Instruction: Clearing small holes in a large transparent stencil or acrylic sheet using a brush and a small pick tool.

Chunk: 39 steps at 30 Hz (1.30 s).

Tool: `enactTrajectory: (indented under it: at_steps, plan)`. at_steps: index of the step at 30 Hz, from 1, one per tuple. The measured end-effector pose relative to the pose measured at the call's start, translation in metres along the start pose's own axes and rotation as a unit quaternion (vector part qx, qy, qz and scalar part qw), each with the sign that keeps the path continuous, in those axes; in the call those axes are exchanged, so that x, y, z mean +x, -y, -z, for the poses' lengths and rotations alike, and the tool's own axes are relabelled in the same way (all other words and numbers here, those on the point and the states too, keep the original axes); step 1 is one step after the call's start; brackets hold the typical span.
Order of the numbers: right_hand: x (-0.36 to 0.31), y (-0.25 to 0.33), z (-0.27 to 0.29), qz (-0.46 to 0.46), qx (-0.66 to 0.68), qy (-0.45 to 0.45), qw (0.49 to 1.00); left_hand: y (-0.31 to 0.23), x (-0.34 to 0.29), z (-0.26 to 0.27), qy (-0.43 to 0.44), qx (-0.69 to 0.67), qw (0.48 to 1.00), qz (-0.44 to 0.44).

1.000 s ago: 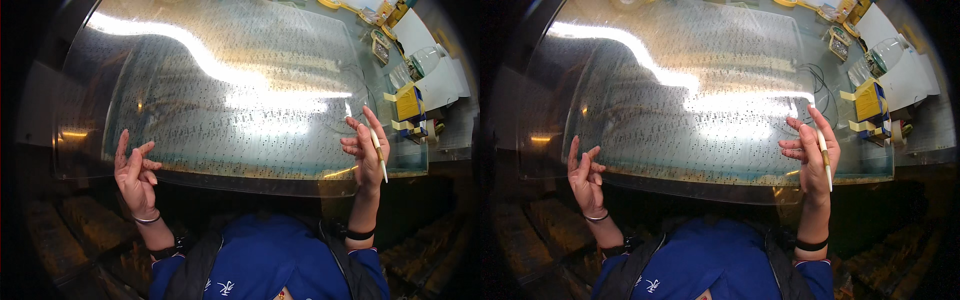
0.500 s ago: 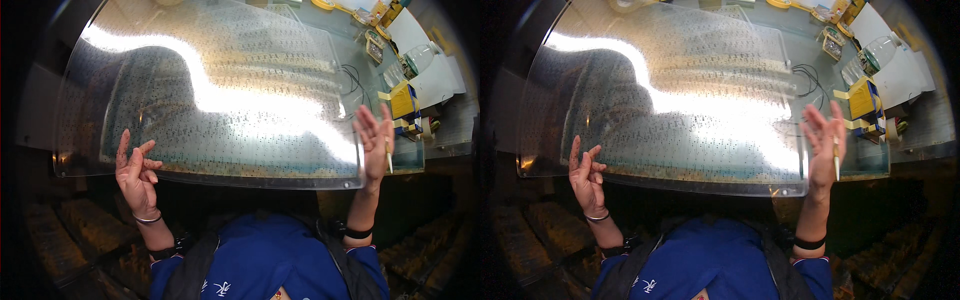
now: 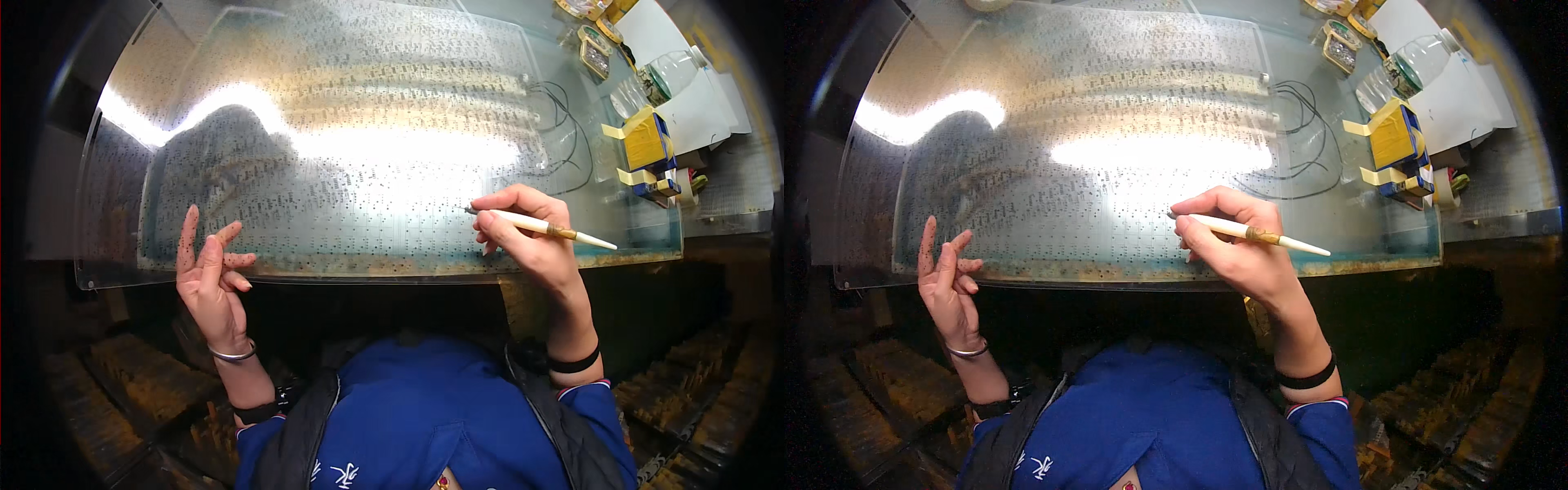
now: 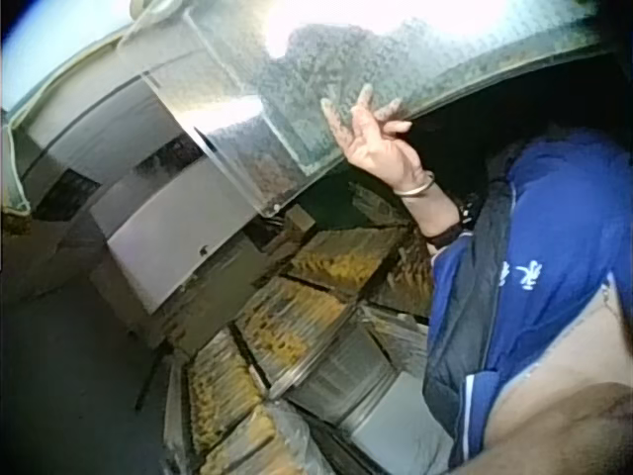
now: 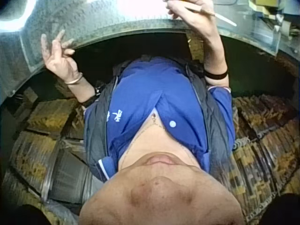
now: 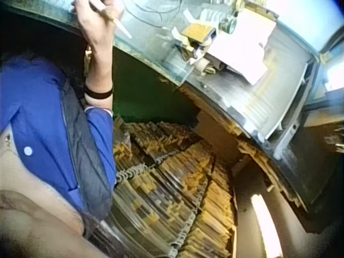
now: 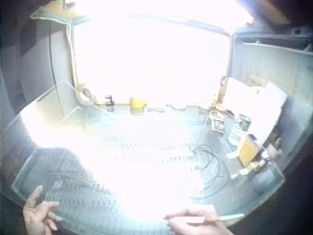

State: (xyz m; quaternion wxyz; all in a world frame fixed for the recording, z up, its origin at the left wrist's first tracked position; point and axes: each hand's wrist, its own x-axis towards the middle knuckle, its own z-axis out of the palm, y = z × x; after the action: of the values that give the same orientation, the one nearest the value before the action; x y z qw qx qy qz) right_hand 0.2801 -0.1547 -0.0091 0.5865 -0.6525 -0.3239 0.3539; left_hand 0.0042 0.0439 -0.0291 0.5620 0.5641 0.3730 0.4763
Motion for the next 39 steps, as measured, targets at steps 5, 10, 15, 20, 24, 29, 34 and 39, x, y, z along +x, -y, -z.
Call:
enactTrajectory:
  at_steps: [5, 10, 15, 20, 24, 29, 34, 39]
  plan:
    - [0.003, -0.007, -0.005, 0.027, -0.054, -0.019, 0.998, 0.000, 0.000, 0.002, -0.007, 0.015, 1.000, -0.003]
    - [0.006, -0.010, -0.005, 0.052, -0.082, -0.025, 0.995, 0.000, 0.000, 0.001, -0.016, 0.023, 1.000, 0.000]
    - [0.004, -0.009, -0.002, 0.082, -0.101, 0.013, 0.991, 0.000, 0.000, 0.002, -0.013, 0.023, 1.000, 0.001]
    - [0.004, -0.011, -0.003, 0.089, -0.102, 0.000, 0.991, 0.001, -0.001, 0.003, -0.014, 0.023, 1.000, 0.001]
    - [0.004, -0.006, 0.002, 0.070, -0.101, 0.038, 0.992, 0.002, -0.001, 0.002, -0.013, 0.017, 1.000, 0.001]
    - [0.004, -0.008, -0.001, 0.090, -0.107, 0.026, 0.990, 0.001, -0.001, 0.002, -0.009, 0.014, 1.000, -0.003]
    - [0.003, -0.004, -0.002, 0.039, -0.063, 0.026, 0.997, 0.000, -0.001, 0.001, -0.013, 0.017, 1.000, -0.001]
    - [0.005, -0.010, 0.002, 0.078, -0.106, 0.054, 0.990, 0.001, -0.001, 0.002, -0.015, 0.017, 1.000, -0.005]
